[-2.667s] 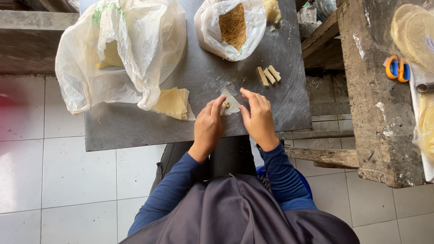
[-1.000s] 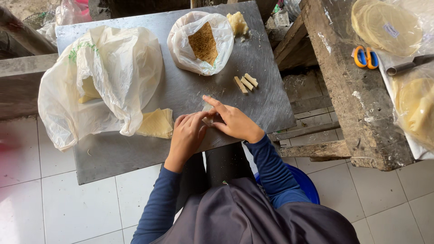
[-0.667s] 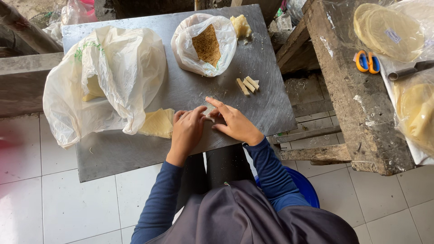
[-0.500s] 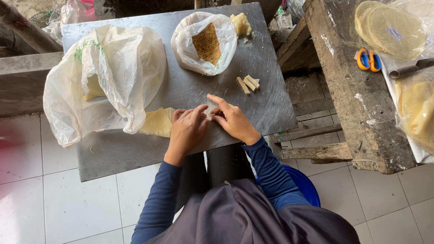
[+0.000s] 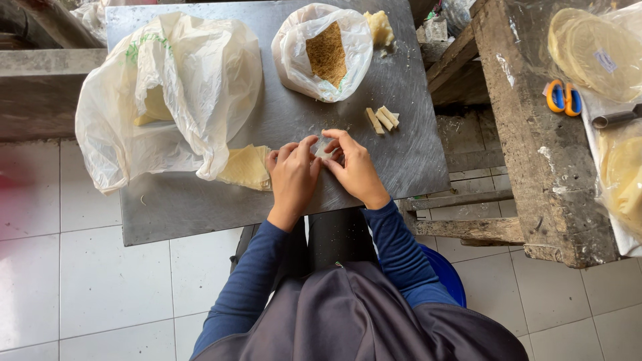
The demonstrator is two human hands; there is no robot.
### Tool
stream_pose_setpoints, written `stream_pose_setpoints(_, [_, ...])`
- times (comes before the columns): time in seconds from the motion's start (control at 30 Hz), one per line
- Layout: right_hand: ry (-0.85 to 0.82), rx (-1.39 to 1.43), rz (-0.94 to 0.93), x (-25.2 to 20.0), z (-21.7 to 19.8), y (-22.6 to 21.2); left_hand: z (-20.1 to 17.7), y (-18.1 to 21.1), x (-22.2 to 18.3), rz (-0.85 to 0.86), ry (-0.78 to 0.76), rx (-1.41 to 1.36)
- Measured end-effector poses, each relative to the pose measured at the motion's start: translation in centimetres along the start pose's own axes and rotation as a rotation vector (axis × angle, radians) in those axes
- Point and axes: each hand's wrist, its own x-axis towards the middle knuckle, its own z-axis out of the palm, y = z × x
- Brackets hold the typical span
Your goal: The person prepares spring rolls by placing filling onto wrappers and rolling them into cylinders by hand on a table, and then uses a knife to scrape the workspace.
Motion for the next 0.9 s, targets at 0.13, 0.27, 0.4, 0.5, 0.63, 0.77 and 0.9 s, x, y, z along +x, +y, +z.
stream_pose_setpoints(0.13, [0.017, -0.035, -0.053, 0.0, 0.2, 0.5, 0.3, -0.3, -0.1, 0.076, 0.001, -0.024])
stream_pose_setpoints(0.27, [0.039, -0.165, -0.182, -0.7, 0.0, 1.3, -0.2, -0.5, -1.0, 0.157, -0.041, 0.015])
stream_pose_setpoints(0.4, [-0.001, -0.295, -0.263, -1.1, -0.7, 1.8, -0.8, -0.7, -1.5, 0.281, -0.033, 0.087])
stream_pose_setpoints(0.5, [0.014, -0.342, -0.276, -1.2, -0.5, 1.9, -0.6, -0.7, -1.2, 0.249, -0.022, 0.100])
stream_pose_setpoints(0.63, [0.079, -0.398, -0.291, -1.0, 0.3, 1.6, 0.1, -0.2, -0.8, 0.139, -0.010, 0.117])
stream_pose_setpoints(0.77, [0.048, -0.078, 0.045, 0.1, 0.4, 1.2, 0.2, -0.2, 0.4, -0.206, -0.089, -0.111])
stream_pose_setpoints(0.9, [0.021, 0.027, 0.145, 0.6, 0.1, 0.9, 0.1, -0.3, 0.8, -0.170, -0.102, -0.138])
